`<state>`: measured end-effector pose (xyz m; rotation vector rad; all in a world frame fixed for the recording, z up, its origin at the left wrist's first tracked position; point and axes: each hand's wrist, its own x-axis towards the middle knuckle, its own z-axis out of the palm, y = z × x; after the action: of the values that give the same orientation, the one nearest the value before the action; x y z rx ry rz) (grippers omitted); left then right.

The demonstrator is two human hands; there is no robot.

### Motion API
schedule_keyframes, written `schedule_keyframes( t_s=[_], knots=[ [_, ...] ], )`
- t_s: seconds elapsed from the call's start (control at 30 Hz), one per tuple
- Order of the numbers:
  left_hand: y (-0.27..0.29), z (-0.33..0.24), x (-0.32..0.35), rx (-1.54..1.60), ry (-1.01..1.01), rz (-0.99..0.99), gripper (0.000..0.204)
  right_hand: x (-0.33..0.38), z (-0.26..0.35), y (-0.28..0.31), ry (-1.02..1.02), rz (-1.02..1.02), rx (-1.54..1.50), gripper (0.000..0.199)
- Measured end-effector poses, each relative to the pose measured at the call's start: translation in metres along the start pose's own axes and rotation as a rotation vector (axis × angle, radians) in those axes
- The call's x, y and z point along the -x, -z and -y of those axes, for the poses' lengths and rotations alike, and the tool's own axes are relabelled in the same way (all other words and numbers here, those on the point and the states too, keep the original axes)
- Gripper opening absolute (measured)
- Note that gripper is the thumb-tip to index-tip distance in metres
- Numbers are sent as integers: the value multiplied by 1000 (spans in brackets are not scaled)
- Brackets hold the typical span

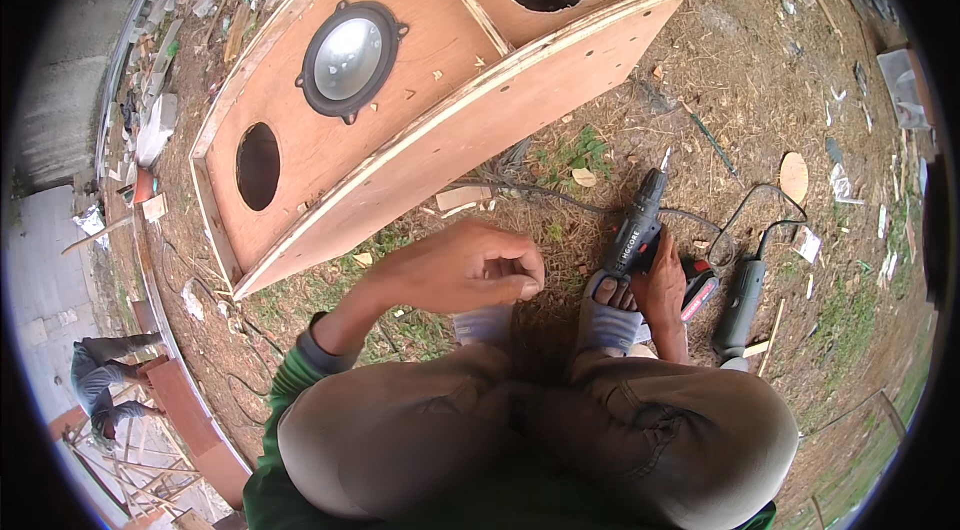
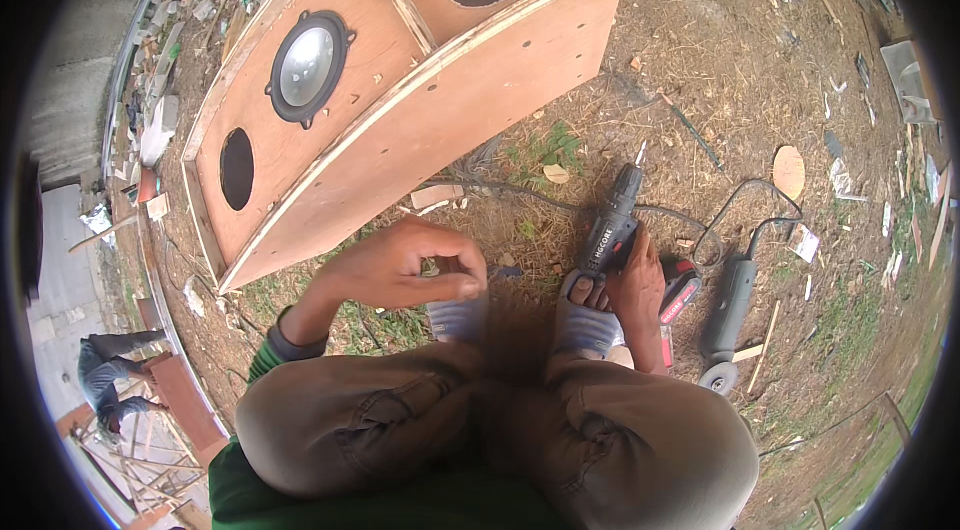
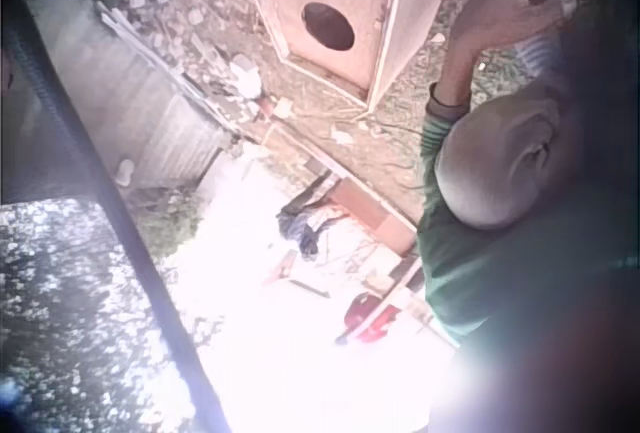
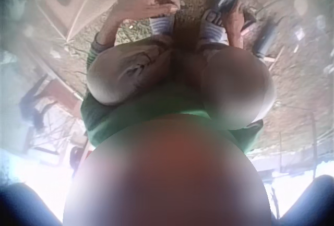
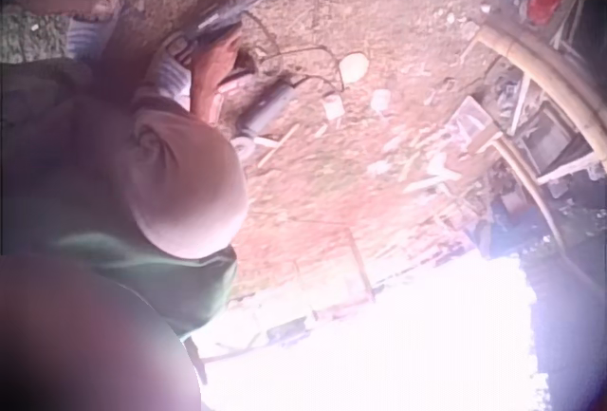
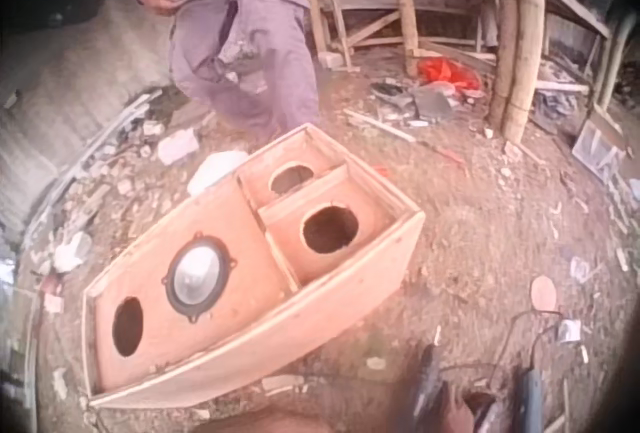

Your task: The person uses a cordless drill to drive screws into a wooden box with circular cutouts, securing internal dividers. They also work on a long wooden plank with another person, drilling along its edge. The person is wearing flip-flops.

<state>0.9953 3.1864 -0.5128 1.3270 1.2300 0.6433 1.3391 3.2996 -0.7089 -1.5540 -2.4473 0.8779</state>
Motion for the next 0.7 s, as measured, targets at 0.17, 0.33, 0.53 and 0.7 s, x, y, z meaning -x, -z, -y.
schedule_keyframes(
  t_s=[0.17,0.33,0.53,0.7],
  knots=[
    [-93,140,-29,-230,203,-448,13,3,-5,0,69,-37,19,82],
    [-137,189,-33,-462,159,-704,12,4,-1,-4,21,-106,67,79],
    [-136,183,-33,-474,211,-710,13,15,27,26,33,-313,22,64],
    [-130,185,-36,-520,320,-621,17,26,54,66,52,-308,-157,79]
  ],
)
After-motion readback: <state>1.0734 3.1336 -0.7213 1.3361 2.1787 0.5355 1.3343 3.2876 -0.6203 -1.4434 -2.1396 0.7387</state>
